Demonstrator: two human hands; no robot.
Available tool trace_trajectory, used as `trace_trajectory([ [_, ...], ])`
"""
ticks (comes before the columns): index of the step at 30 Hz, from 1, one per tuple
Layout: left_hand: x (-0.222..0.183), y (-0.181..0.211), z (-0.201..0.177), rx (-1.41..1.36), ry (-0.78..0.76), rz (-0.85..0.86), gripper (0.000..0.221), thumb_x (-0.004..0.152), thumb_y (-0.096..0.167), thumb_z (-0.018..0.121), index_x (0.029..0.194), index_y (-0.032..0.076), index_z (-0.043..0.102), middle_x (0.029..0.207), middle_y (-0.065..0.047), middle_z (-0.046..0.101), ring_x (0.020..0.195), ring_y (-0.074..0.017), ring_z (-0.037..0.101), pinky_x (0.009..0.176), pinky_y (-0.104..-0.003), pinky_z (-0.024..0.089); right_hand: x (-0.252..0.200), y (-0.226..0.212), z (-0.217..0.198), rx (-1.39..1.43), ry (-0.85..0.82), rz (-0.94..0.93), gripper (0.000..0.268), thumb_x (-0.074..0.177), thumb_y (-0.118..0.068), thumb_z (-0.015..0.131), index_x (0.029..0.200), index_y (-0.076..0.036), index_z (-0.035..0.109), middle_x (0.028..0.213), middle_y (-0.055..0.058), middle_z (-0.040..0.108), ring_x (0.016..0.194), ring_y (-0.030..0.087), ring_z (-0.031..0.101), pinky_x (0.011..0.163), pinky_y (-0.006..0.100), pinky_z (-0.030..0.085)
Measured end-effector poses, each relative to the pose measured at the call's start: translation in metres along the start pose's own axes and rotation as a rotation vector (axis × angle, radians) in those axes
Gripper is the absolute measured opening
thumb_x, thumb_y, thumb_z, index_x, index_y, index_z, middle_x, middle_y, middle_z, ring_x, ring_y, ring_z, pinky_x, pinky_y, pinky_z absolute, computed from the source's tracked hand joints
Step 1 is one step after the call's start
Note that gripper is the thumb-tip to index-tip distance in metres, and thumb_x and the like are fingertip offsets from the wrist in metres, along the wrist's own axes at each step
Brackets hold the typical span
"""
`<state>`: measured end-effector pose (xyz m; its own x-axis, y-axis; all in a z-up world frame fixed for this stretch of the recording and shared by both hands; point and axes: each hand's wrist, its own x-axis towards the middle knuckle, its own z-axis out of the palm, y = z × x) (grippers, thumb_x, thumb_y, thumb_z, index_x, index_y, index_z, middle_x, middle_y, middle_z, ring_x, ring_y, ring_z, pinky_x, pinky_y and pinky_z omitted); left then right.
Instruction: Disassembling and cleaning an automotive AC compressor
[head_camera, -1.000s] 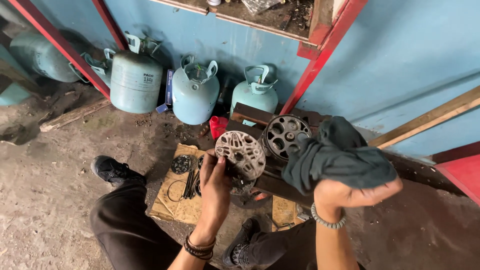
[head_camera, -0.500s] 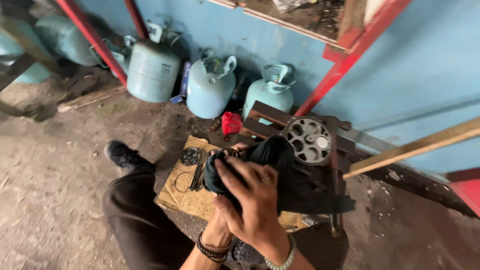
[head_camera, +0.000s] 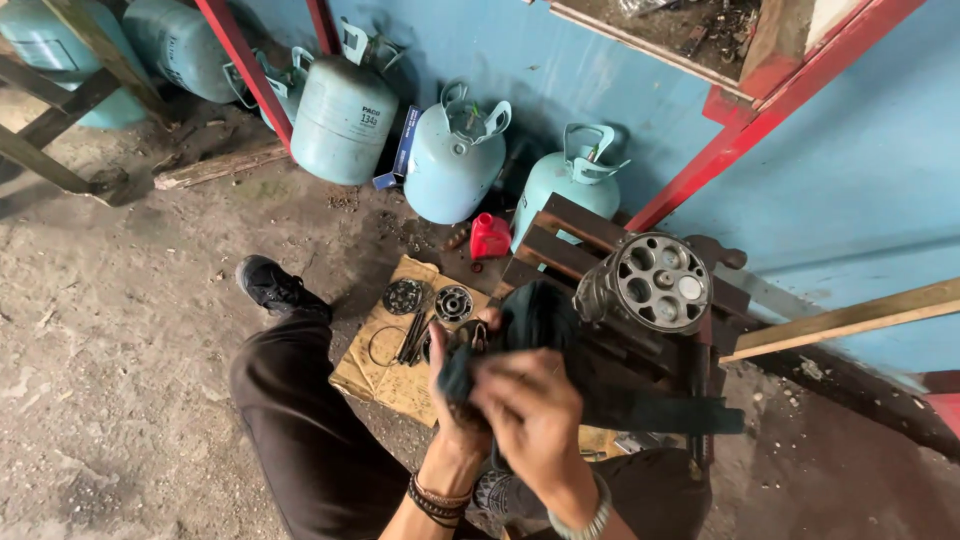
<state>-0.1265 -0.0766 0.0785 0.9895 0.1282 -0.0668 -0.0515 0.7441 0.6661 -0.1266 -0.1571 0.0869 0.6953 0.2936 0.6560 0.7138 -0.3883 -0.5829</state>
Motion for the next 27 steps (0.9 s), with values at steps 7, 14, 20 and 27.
trace_trajectory([
  [7, -0.02, -0.056, -0.029, -0.103, -0.258, 0.027, 0.079, 0.101, 0.061, 0.028, 0.157, 0.005, 0.03, 0.161, -0.014, 0.036, 0.148, -0.0314, 0.035, 0.119, -0.046, 0.03, 0.023, 0.006, 0.003, 0.07, 0.362, 0.23, 0.024, 0.085, 0.002, 0.076, 0.109, -0.001, 0.072, 0.108, 0.008, 0.071, 0.091, 0.017, 0.07, 0.084, 0.027, 0.058],
  [14, -0.008, -0.042, -0.028, -0.214, -0.043, 0.033, 0.073, 0.095, 0.051, 0.036, 0.149, 0.001, 0.042, 0.151, -0.016, 0.046, 0.13, -0.0274, 0.042, 0.111, -0.043, 0.031, 0.012, 0.015, 0.009, -0.172, 0.079, 0.094, 0.03, 0.095, -0.011, 0.064, 0.125, -0.012, 0.066, 0.114, 0.004, 0.076, 0.096, 0.018, 0.066, 0.097, 0.035, 0.044],
  [20, 0.014, -0.006, 0.005, -0.297, -0.106, 0.067, 0.08, 0.092, 0.053, 0.037, 0.148, -0.004, 0.046, 0.149, -0.021, 0.052, 0.131, -0.0303, 0.05, 0.115, -0.045, 0.033, 0.003, 0.002, -0.013, -0.17, -0.076, 0.023, 0.025, 0.086, -0.004, 0.068, 0.105, -0.013, 0.079, 0.092, 0.0, 0.071, 0.072, 0.015, 0.054, 0.086, 0.034, 0.043],
  [27, 0.024, -0.001, 0.001, -0.558, -0.32, -0.127, 0.087, 0.09, 0.056, 0.039, 0.155, -0.001, 0.035, 0.157, -0.025, 0.04, 0.141, -0.04, 0.042, 0.117, -0.052, 0.036, 0.011, 0.009, -0.044, -0.047, -0.279, -0.087, 0.019, 0.084, -0.005, 0.071, 0.102, -0.006, 0.079, 0.087, 0.002, 0.065, 0.07, 0.015, 0.052, 0.081, 0.033, 0.043],
])
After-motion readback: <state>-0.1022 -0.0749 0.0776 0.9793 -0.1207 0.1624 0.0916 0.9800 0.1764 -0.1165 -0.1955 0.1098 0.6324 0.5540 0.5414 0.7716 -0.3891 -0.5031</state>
